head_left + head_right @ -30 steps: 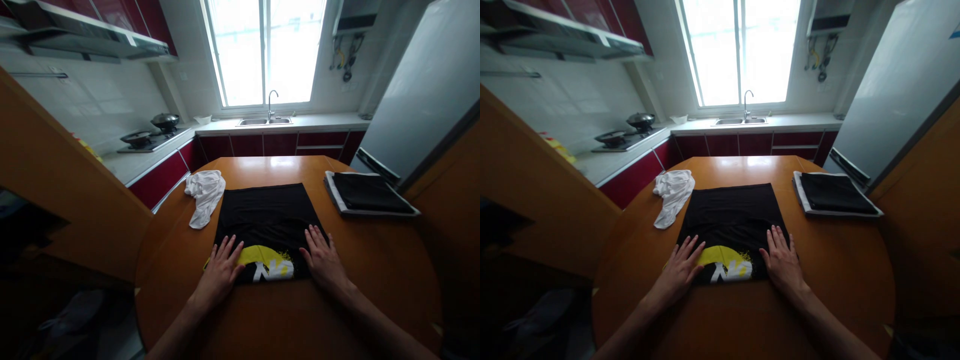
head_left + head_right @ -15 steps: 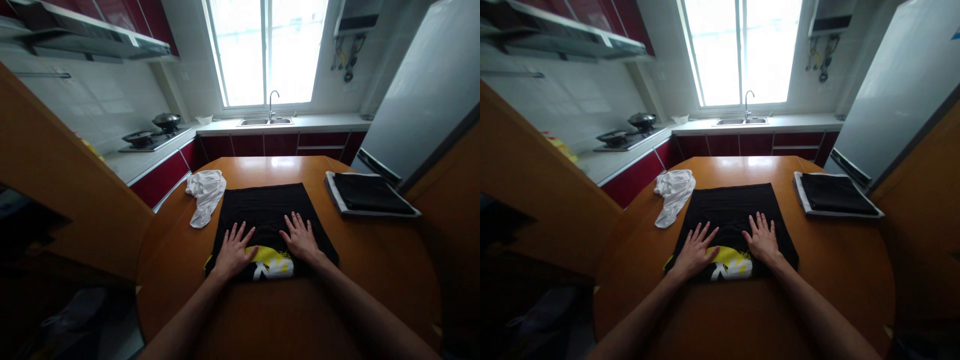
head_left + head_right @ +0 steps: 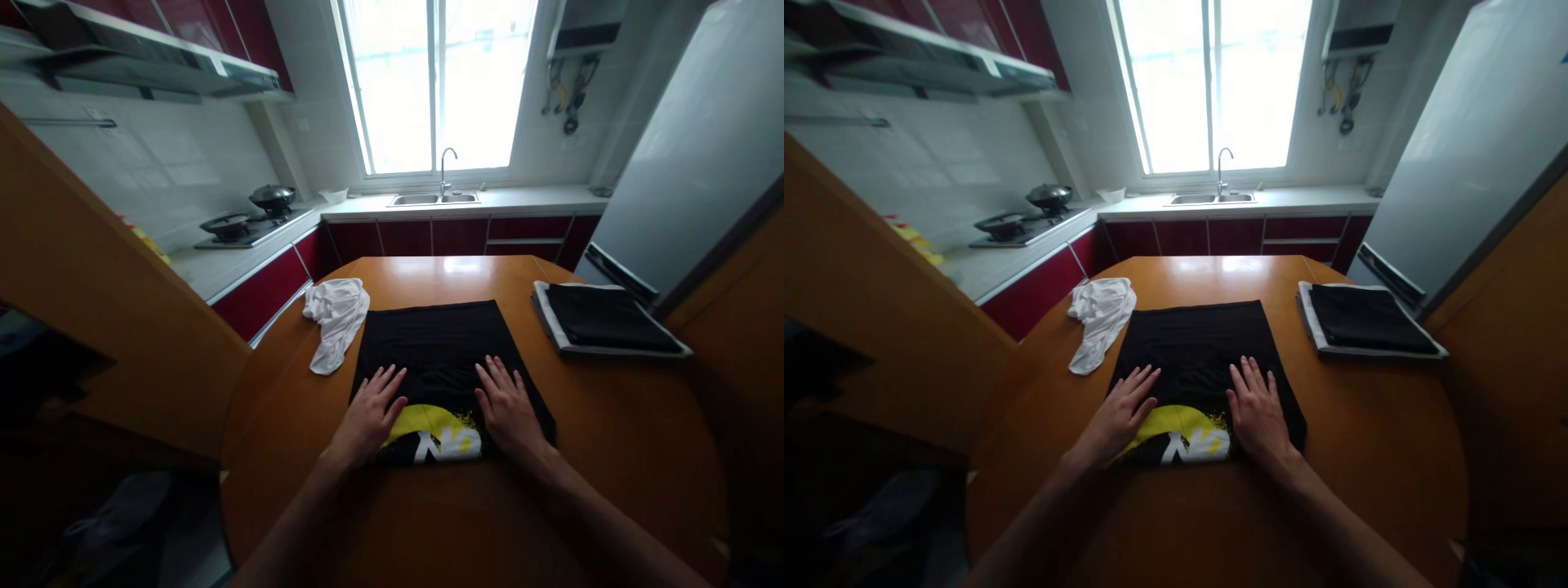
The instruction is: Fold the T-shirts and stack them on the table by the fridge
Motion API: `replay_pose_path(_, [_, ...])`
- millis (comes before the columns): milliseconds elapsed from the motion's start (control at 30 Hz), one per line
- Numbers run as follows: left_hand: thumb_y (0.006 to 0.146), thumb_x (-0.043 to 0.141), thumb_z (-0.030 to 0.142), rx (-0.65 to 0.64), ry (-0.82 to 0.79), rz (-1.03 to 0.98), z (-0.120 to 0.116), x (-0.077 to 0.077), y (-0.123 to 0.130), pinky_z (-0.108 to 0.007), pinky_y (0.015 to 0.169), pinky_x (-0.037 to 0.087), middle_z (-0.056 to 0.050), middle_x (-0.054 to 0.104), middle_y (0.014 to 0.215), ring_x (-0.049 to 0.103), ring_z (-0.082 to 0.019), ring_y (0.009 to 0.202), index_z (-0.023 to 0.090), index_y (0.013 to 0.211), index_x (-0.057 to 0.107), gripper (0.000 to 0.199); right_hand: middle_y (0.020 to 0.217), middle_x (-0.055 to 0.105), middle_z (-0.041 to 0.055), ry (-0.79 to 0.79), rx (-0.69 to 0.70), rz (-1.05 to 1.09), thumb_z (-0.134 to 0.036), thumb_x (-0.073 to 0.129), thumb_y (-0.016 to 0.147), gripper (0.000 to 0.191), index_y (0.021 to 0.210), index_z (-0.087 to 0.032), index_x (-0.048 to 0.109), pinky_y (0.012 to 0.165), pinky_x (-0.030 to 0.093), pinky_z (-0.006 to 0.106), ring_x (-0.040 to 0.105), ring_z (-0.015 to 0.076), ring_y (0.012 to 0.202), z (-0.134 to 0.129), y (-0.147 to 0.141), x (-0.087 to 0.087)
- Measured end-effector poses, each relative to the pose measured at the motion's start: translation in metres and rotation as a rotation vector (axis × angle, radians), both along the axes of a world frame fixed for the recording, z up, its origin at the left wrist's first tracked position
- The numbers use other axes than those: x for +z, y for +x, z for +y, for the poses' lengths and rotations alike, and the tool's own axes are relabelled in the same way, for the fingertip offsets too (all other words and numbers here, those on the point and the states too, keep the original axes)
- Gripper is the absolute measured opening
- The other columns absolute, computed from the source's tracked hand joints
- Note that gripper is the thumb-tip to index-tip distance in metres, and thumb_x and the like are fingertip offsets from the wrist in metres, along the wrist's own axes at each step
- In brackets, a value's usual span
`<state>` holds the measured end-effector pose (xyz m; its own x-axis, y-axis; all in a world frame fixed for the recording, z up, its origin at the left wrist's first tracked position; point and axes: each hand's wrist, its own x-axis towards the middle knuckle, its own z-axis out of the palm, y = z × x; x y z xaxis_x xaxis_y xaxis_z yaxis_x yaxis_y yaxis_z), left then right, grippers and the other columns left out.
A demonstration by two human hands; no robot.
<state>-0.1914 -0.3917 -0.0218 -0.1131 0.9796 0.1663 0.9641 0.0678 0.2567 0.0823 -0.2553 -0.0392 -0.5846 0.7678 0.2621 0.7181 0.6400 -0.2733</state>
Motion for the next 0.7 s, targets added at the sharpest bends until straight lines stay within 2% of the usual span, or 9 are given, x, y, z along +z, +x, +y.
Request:
replay_pose_path(67, [0.106, 0.033, 0.048, 0.026, 0.010, 0.002, -0.014, -0.002, -0.008, -0.054, 0.119, 0.029, -0.008, 0.034, 0.163, 0.027, -0.028, 0.151, 0.029, 0.157, 0.033, 0.055, 0.164, 0.030, 0.0098, 0.025, -0.007, 0.005, -0.032, 0.027, 0.104, 0.053, 0.152, -0.018, 0.043, 0.122, 0.018, 0.052, 0.020, 0.0238, 0.153, 0.003, 0.019, -0.004])
replay_pose_path(133, [0.105, 0.035, 0.050, 0.054, 0.000, 0.026, -0.027, -0.008, -0.014, -0.059, 0.119, 0.027, -0.008, 0.031, 0.164, 0.022, -0.030, 0.153, 0.030, 0.156, 0.035, 0.055, 0.163, 0.032, 0.0098, 0.007, -0.013, -0.012, -0.031, 0.028, 0.104, 0.052, 0.152, -0.018, 0.044, 0.122, 0.021, 0.053, 0.022, 0.0242, 0.153, 0.007, 0.037, -0.011])
replay_pose_path(233, [0.105, 0.034, 0.050, 0.024, 0.000, -0.037, -0.043, -0.010, -0.025, -0.059, 0.119, 0.027, -0.008, 0.030, 0.164, 0.023, -0.030, 0.153, 0.029, 0.155, 0.037, 0.055, 0.161, 0.037, 0.0102, -0.032, -0.022, -0.002, -0.034, 0.029, 0.105, 0.051, 0.150, -0.019, 0.047, 0.121, 0.024, 0.055, 0.027, 0.0254, 0.151, 0.016, 0.055, -0.015])
replay_pose_path(333, [0.107, 0.025, 0.045, 0.100, 0.155, -0.248, -0.058, 0.007, -0.043, -0.050, 0.119, 0.032, -0.011, 0.038, 0.160, 0.034, -0.025, 0.149, 0.021, 0.155, 0.037, 0.055, 0.157, 0.042, 0.0128, 0.010, -0.086, 0.151, -0.035, 0.029, 0.105, 0.050, 0.146, -0.016, 0.051, 0.120, 0.028, 0.054, 0.032, 0.0265, 0.148, 0.025, 0.067, -0.005])
replay_pose_path(433, [0.103, 0.038, 0.049, 0.194, 0.266, -0.341, -0.080, 0.028, -0.060, -0.048, 0.114, 0.042, -0.012, 0.056, 0.146, 0.051, -0.027, 0.136, 0.019, 0.144, 0.052, 0.053, 0.149, 0.052, 0.0137, 0.080, -0.061, 0.311, -0.034, 0.035, 0.103, 0.046, 0.139, -0.018, 0.058, 0.116, 0.035, 0.051, 0.043, 0.0280, 0.141, 0.028, 0.083, 0.008])
replay_pose_path(500, [0.099, 0.051, 0.049, 0.130, 0.244, -0.318, -0.096, 0.035, -0.064, -0.044, 0.106, 0.051, -0.010, 0.066, 0.130, 0.062, -0.026, 0.122, 0.022, 0.129, 0.065, 0.043, 0.138, 0.059, 0.0128, 0.082, 0.069, 0.313, -0.035, 0.043, 0.101, 0.039, 0.130, -0.022, 0.065, 0.111, 0.043, 0.049, 0.051, 0.0283, 0.131, 0.024, 0.096, 0.010])
replay_pose_path(567, [0.095, 0.059, 0.043, -0.012, 0.178, -0.282, -0.110, 0.034, -0.060, -0.037, 0.096, 0.057, -0.009, 0.070, 0.118, 0.068, -0.024, 0.109, 0.024, 0.117, 0.071, 0.031, 0.126, 0.064, 0.0119, 0.063, 0.209, 0.239, -0.036, 0.052, 0.098, 0.031, 0.120, -0.025, 0.070, 0.101, 0.049, 0.045, 0.058, 0.0277, 0.119, 0.016, 0.109, 0.005])
replay_pose_path(633, [0.093, 0.063, 0.033, -0.139, 0.098, -0.239, -0.120, 0.030, -0.052, -0.032, 0.091, 0.059, -0.008, 0.070, 0.114, 0.069, -0.021, 0.103, 0.026, 0.115, 0.072, 0.024, 0.117, 0.066, 0.0108, 0.053, 0.306, 0.144, -0.036, 0.060, 0.094, 0.027, 0.115, -0.027, 0.073, 0.094, 0.052, 0.043, 0.061, 0.0266, 0.110, 0.008, 0.121, -0.003])
replay_pose_path(700, [0.093, 0.063, 0.024, -0.208, 0.038, -0.185, -0.125, 0.026, -0.044, -0.032, 0.091, 0.058, -0.007, 0.070, 0.115, 0.069, -0.020, 0.103, 0.028, 0.117, 0.071, 0.026, 0.115, 0.066, 0.0097, 0.062, 0.354, 0.079, -0.034, 0.066, 0.090, 0.028, 0.117, -0.029, 0.073, 0.091, 0.051, 0.042, 0.061, 0.0260, 0.106, 0.004, 0.130, -0.011])
